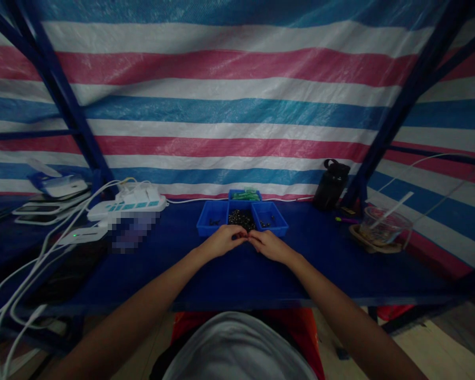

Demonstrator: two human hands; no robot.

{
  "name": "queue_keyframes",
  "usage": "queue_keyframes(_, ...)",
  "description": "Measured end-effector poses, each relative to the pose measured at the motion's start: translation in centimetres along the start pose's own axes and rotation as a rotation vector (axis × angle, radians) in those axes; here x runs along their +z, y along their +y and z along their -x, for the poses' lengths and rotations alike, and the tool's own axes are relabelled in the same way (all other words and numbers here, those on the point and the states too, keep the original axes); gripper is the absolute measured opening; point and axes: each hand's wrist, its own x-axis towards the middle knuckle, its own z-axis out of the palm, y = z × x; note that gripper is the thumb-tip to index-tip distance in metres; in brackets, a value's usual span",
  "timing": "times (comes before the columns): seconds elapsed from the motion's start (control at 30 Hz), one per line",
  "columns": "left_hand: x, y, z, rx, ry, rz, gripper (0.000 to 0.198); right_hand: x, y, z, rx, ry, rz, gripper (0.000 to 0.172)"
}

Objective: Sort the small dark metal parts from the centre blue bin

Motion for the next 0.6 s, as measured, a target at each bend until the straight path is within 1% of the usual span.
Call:
queue_keyframes(0.13,-0.1,0.3,0.2,0.013,0.022,-0.067,0.012,0.1,0.0,-0.1,-0.007,0.003,0.003,0.019)
queue_keyframes(0.27,-0.8,0.2,0.4,0.001,0.102,-0.156,0.014,0.1,0.1,-0.1,0.032,0.053,0.064,0.017)
queue_keyframes(0.43,-2.4,-0.9,0.3,0.016,0.221,-0.445,0.019,0.2,0.1,0.0,0.099,0.017,0.202,0.021)
queue_keyframes(0.5,-3.0,-1.5,0.2,-0.029,0.244,-0.552,0.019,0.4,0.0,0.0,0.139,0.009,0.279,0.026)
queue_keyframes(0.6,-3.7,-2.3,0.3,-0.157,0.287,-0.671,0.016,0.7,0.0,0.0,0.196,0.005,0.376,0.032)
